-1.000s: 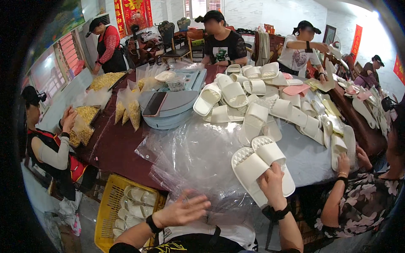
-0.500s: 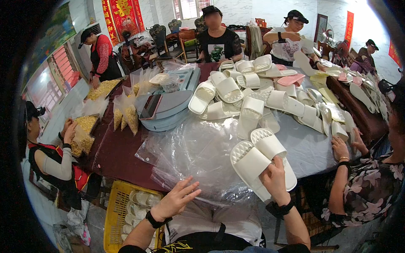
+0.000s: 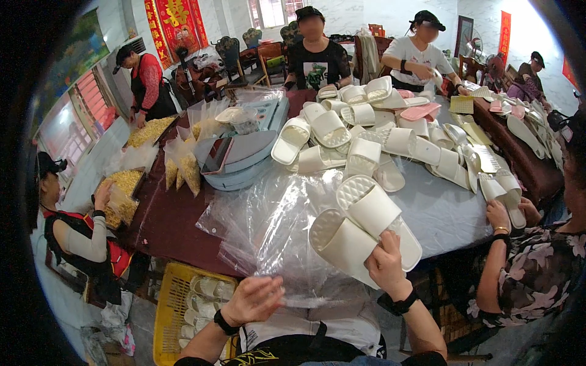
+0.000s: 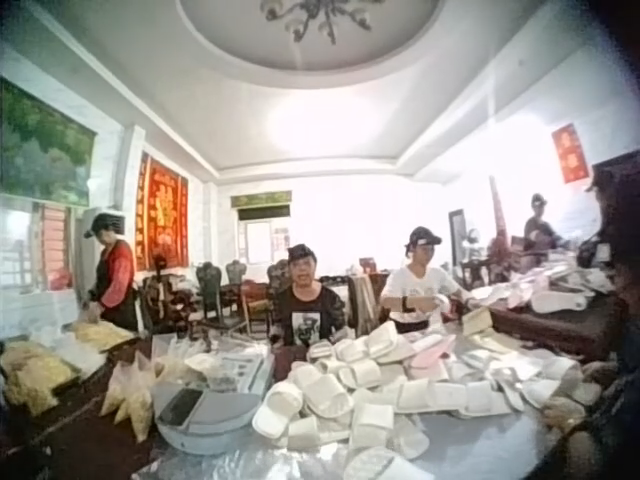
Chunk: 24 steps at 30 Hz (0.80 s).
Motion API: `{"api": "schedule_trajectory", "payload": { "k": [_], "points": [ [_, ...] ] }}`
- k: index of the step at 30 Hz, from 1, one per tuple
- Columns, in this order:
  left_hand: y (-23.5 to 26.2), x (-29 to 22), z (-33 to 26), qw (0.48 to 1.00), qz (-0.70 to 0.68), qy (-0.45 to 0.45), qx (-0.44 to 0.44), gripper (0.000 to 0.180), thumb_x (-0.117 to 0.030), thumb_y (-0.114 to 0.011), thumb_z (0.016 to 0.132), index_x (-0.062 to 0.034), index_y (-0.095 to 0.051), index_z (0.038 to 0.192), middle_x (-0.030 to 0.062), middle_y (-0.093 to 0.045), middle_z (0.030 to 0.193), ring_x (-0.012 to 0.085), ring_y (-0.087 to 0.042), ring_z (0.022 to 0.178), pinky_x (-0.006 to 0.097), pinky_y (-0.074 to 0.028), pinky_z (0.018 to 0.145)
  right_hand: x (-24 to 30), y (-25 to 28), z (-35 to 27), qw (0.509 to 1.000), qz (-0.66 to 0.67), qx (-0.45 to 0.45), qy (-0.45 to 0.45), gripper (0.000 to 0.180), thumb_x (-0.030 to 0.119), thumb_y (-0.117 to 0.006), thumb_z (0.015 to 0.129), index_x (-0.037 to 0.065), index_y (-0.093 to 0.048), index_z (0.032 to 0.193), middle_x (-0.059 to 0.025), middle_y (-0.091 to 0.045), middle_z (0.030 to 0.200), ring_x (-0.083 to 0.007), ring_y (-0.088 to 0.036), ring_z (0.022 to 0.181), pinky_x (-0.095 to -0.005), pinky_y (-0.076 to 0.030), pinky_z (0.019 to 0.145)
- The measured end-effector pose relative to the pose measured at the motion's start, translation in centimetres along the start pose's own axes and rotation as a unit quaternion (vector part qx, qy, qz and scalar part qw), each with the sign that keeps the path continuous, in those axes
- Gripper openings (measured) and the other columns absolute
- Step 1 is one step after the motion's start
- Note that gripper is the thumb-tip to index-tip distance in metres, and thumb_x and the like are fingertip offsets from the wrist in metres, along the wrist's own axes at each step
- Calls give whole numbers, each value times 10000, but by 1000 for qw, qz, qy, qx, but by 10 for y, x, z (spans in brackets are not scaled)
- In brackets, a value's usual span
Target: Packaging white slippers into plastic bags and placing them in a yellow crate.
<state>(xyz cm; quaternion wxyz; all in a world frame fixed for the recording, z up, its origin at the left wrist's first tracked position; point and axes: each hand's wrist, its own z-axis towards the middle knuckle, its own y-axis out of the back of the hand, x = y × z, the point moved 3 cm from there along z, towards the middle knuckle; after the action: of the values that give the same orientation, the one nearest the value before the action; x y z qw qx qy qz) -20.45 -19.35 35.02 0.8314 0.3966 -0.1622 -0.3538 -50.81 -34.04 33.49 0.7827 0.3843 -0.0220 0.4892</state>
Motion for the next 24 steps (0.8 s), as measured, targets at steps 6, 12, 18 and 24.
{"api": "schedule_trajectory", "payload": {
  "k": [6,12,18,24],
  "points": [
    [-25,29,-19,961,59,236,130,561,-53,-741,792,51,-561,1313,235,-478,1459,414,-479,1247,485,-422,1070,-3,-6,0,1000,16,-14,-10,220,-117,-627,697,-53,-695,896,-187,-577,1050,-374,-529,932,-442,-414,792],
    [-4,14,10,948,19,298,111,703,-303,-805,801,94,-546,1319,222,-537,1408,367,-518,1206,444,-442,977,2,24,3,995,42,-53,-71,299,-112,-614,726,-59,-715,1002,-193,-601,1077,-359,-591,969,-354,-488,830],
    [-38,27,19,974,-40,223,28,625,-265,-744,875,104,-538,1335,233,-582,1336,359,-578,1080,429,-465,928,3,69,-22,929,282,-143,-192,253,2,-638,868,-145,-669,1072,-161,-509,1437,-225,-573,1216,-280,-448,965],
    [-69,26,31,967,-79,241,24,603,12,-659,848,118,-458,1406,268,-486,1436,414,-532,1251,452,-438,1082,41,91,-49,920,331,21,-207,262,105,-752,786,-48,-768,998,-206,-644,1291,-280,-631,1142,-352,-475,955]
  ]
}}
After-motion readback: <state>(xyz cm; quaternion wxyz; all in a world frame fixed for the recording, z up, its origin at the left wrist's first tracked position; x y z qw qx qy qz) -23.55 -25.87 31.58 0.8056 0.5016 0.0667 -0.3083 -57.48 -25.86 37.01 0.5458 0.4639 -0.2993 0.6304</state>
